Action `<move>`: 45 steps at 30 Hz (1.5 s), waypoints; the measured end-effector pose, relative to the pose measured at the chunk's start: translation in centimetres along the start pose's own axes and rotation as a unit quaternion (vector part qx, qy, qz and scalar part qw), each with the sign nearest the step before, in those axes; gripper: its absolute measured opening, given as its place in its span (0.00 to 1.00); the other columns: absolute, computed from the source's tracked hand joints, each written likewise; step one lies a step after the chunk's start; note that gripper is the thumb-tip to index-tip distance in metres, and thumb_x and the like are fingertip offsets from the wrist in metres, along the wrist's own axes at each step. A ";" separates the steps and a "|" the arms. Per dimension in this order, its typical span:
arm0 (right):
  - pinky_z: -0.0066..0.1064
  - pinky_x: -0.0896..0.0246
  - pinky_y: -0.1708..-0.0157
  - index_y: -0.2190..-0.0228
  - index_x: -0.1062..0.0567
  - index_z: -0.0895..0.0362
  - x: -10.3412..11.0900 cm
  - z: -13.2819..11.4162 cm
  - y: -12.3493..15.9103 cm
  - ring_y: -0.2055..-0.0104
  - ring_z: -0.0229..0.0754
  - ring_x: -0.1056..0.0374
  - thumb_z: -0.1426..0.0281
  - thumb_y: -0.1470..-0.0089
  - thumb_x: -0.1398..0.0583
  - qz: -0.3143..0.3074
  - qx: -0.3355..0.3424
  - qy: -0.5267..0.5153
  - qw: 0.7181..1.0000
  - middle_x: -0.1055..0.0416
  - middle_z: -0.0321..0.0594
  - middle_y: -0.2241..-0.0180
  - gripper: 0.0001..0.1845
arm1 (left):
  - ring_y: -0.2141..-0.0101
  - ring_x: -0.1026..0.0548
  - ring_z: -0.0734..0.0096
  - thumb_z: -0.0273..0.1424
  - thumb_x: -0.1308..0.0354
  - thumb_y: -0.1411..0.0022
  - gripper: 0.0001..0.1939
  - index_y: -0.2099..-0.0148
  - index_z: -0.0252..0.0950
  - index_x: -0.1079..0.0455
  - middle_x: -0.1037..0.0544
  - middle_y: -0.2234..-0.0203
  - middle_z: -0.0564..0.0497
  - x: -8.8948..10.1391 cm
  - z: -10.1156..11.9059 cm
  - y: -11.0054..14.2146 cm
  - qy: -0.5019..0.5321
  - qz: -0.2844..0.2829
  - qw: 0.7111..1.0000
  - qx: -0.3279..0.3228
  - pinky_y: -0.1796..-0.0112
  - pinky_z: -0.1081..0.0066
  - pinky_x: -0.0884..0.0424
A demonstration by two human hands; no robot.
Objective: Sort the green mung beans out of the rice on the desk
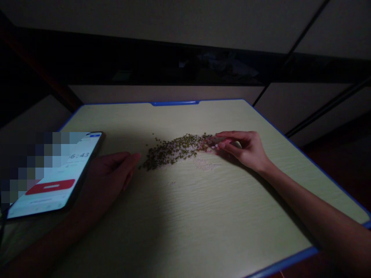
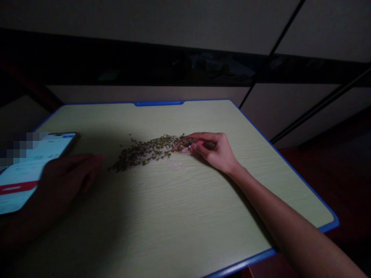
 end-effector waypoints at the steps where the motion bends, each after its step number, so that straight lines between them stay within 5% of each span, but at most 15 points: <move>1: 0.27 0.39 0.79 0.66 0.20 0.62 0.0 0.0 0.0 0.79 0.34 0.36 0.72 0.57 0.38 0.001 0.004 0.003 1.000 0.26 0.39 0.79 0.13 | 0.89 0.43 0.80 0.45 0.51 0.54 0.21 0.89 0.38 0.44 0.43 0.95 0.59 0.0 0.0 0.0 0.000 -0.001 1.000 0.000 0.84 0.77 0.47; 45: 0.29 0.37 0.78 0.66 0.20 0.61 0.0 0.1 0.0 0.79 0.36 0.34 0.72 0.58 0.37 -0.021 -0.024 -0.043 0.999 0.26 0.39 0.79 0.14 | 0.88 0.42 0.78 0.43 0.50 0.51 0.21 0.89 0.38 0.44 0.42 0.95 0.59 0.1 -0.1 0.0 -0.022 -0.003 1.000 -0.007 0.82 0.75 0.46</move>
Point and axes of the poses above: each hand's wrist, its own y-axis away from the middle knuckle, its own x-axis out of the back of the hand, z = x × y, the point moved 2 cm from there along -y, towards the middle knuckle
